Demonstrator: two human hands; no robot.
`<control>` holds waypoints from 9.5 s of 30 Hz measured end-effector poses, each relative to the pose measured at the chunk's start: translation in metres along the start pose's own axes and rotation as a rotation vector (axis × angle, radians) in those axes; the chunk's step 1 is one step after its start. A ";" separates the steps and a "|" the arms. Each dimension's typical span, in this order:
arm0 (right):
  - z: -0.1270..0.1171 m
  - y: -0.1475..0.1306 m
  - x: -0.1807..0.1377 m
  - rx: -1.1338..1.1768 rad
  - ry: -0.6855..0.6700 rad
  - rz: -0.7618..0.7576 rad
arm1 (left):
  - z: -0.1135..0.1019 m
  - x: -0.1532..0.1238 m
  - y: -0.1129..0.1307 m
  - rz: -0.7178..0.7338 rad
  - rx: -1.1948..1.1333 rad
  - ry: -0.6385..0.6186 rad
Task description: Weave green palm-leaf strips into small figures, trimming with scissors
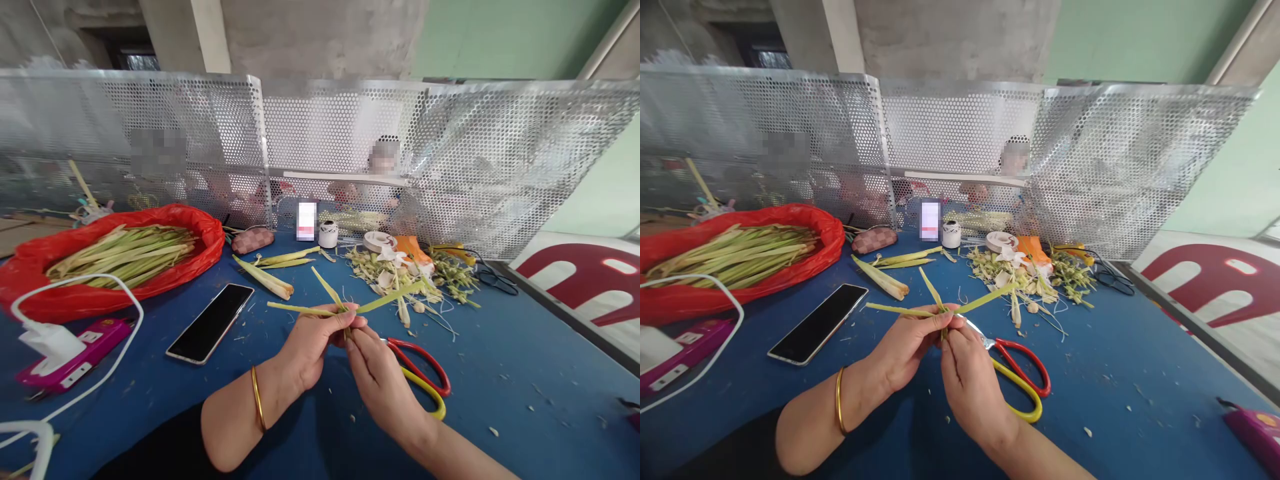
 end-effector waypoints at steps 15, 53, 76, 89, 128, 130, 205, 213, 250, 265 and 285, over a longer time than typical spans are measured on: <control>-0.014 0.005 0.000 -0.091 0.143 0.167 | 0.006 -0.001 0.003 0.103 0.040 -0.095; -0.030 -0.004 -0.003 -0.206 0.191 -0.335 | 0.000 0.002 0.001 0.130 0.131 0.052; -0.038 -0.003 0.013 0.697 -0.003 0.274 | -0.005 0.003 0.008 -0.163 0.037 -0.383; -0.045 0.007 0.020 0.681 -0.005 0.306 | -0.006 0.005 0.006 -0.119 -0.050 -0.299; -0.045 0.002 0.014 0.327 -0.223 0.198 | 0.010 -0.012 -0.022 -0.458 0.715 -0.537; -0.048 0.000 0.012 0.288 -0.135 0.132 | 0.009 -0.009 -0.021 -0.460 0.656 -0.487; -0.044 0.031 0.015 0.245 -0.125 0.474 | -0.005 0.007 0.004 0.061 0.265 0.006; -0.059 -0.005 0.015 0.090 -0.354 -0.052 | -0.011 0.010 0.009 0.126 0.280 0.098; -0.076 0.002 0.017 0.463 -0.235 0.198 | -0.004 0.004 0.003 0.057 0.355 0.023; -0.059 0.010 0.017 0.287 0.025 0.274 | 0.002 0.003 -0.001 0.017 0.464 0.018; -0.049 0.018 0.009 0.083 -0.021 0.287 | -0.002 0.001 -0.013 0.345 1.100 -0.010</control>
Point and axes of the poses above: each hand's wrist, its own x-axis towards the middle knuckle, its own z-axis out of the palm, y = z × x, the point moved 2 cm from there along x, towards the middle knuckle, and after that the axes turned 8 degrees about -y, right-handed, at the moved point
